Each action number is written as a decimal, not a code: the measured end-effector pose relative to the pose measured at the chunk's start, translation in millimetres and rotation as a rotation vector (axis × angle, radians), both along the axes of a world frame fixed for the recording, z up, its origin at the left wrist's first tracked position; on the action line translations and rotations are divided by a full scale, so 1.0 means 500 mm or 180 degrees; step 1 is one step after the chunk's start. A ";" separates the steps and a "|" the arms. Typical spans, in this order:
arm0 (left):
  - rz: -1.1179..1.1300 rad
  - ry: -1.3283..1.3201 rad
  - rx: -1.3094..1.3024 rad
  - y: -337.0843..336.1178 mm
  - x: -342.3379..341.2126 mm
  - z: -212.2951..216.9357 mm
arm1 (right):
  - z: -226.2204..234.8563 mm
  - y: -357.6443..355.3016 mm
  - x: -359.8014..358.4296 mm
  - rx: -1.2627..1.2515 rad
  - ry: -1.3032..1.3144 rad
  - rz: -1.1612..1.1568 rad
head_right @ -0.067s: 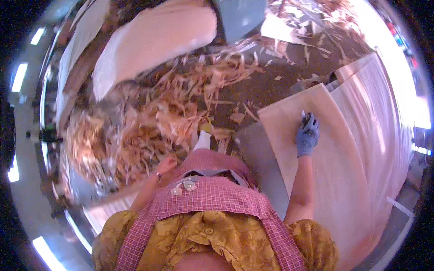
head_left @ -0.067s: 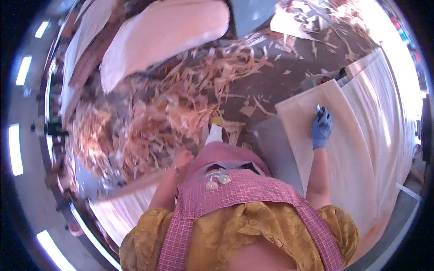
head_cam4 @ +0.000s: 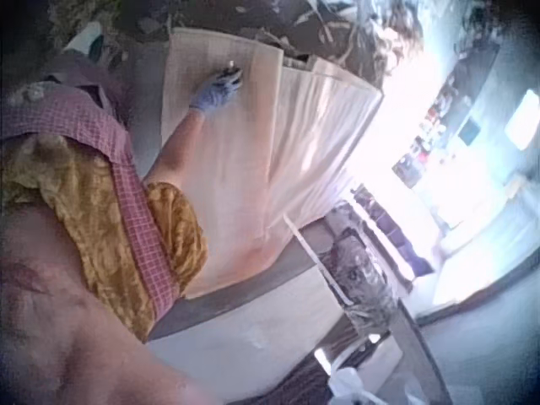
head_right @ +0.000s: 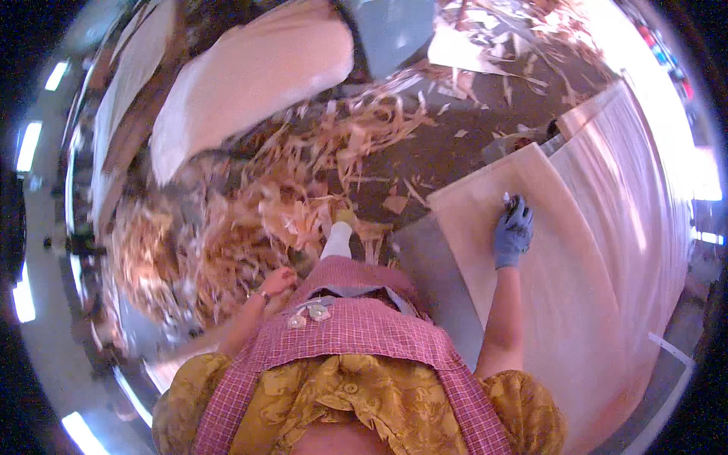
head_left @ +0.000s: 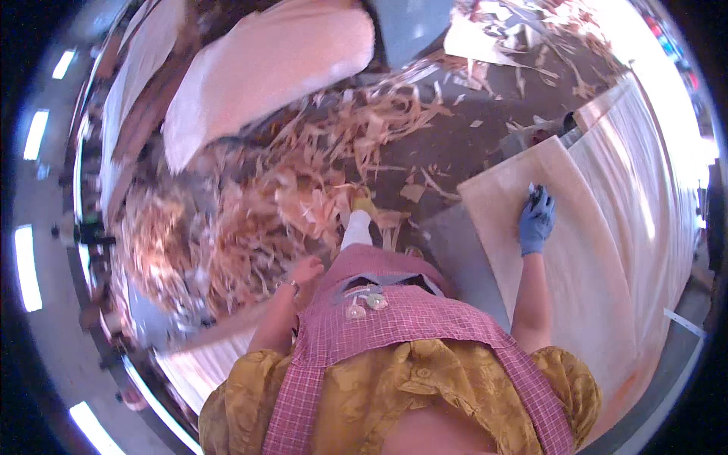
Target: The person handles thin wood veneer sheets on a table, moving them between stacks, trimming the edges with a knife, and applying small strips of tape to repair or reinforce them.
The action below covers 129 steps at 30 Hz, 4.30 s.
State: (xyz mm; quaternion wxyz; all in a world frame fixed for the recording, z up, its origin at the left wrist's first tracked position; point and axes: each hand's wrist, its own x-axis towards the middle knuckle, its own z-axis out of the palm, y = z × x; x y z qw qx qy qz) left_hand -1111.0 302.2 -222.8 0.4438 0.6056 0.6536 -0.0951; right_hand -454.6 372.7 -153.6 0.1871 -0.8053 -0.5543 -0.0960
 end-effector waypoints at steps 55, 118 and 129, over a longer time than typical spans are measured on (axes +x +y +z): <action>0.0394 -0.1091 -0.0289 2.175 1.408 -0.971 | -1.304 1.466 0.450 -0.2268 0.2707 -0.1301; -0.1683 -0.0645 -0.3372 1.439 1.165 -0.026 | -0.264 0.851 -0.137 0.0192 0.3897 -0.2703; -0.1672 -0.0176 -0.1215 1.626 0.994 -0.342 | 0.174 0.707 0.196 0.0027 -0.0217 -0.3246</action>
